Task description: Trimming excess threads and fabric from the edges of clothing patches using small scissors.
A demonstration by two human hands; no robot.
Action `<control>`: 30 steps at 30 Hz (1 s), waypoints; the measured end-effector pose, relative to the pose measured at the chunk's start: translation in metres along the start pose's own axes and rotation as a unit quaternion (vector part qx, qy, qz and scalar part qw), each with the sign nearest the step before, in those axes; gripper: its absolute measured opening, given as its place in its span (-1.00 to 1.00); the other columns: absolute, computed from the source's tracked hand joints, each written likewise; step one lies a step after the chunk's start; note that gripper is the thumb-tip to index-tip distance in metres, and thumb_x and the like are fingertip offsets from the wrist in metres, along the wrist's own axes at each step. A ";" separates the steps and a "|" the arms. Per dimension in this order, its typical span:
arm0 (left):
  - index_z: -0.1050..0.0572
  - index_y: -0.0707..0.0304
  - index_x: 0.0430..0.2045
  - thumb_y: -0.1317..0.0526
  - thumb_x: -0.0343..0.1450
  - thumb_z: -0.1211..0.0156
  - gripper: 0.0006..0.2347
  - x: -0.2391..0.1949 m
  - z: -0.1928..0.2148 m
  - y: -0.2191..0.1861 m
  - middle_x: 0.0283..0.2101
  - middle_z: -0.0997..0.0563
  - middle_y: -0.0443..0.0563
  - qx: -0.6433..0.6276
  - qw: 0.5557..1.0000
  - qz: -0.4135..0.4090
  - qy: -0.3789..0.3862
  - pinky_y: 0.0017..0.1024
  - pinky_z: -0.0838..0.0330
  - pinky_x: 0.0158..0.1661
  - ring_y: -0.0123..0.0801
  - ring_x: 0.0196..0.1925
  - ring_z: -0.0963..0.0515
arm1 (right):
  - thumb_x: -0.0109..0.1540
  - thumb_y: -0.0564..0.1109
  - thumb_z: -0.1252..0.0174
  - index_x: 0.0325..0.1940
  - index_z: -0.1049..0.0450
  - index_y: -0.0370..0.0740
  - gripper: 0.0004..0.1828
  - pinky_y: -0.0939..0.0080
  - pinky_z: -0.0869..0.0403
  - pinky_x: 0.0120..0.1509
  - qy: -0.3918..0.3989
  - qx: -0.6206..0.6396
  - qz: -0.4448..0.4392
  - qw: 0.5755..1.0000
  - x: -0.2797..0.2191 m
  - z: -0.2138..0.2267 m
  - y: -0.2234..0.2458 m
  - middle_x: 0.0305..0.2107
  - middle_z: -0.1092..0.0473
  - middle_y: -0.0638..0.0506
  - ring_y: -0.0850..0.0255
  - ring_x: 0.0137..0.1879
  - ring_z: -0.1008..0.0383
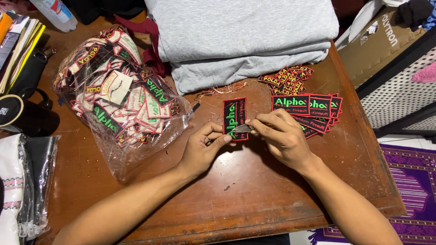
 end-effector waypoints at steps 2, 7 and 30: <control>-0.56 0.46 -0.21 0.35 0.46 -0.27 -0.88 0.000 -0.001 -0.003 -0.41 -0.73 0.17 0.004 1.000 -0.003 0.001 -0.40 -0.59 -0.08 -0.47 -0.28 -0.64 | 0.30 -0.23 -0.23 -0.08 -0.66 -0.17 -0.85 -0.04 -0.53 -0.10 0.000 0.002 0.003 1.000 0.000 0.000 -0.002 -0.19 -0.55 -0.06 -0.05 -0.18 -0.51; -0.58 0.43 -0.22 0.33 0.47 -0.27 -0.89 0.000 -0.003 -0.008 -0.43 -0.73 0.16 0.014 1.000 -0.001 0.012 -0.42 -0.59 -0.09 -0.50 -0.30 -0.63 | 0.31 -0.24 -0.21 -0.07 -0.66 -0.19 -0.84 -0.04 -0.53 -0.10 -0.003 0.010 0.002 1.000 0.001 0.001 0.000 -0.18 -0.55 -0.07 -0.06 -0.18 -0.51; -0.62 0.41 -0.21 0.31 0.46 -0.29 -0.87 -0.001 -0.002 -0.005 -0.42 -0.75 0.12 0.018 1.000 -0.001 0.007 -0.48 -0.57 -0.14 -0.53 -0.33 -0.61 | 0.30 -0.22 -0.22 -0.11 -0.65 -0.17 -0.86 -0.02 -0.53 -0.09 0.003 0.020 0.018 1.000 -0.002 -0.001 -0.006 -0.19 -0.56 -0.04 -0.05 -0.18 -0.51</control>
Point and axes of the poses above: each hand's wrist, its own x-axis towards the middle knuckle, its own z-axis out of the back of the hand, y = z × x, the point moved 6 cm from there along x, towards the middle knuckle
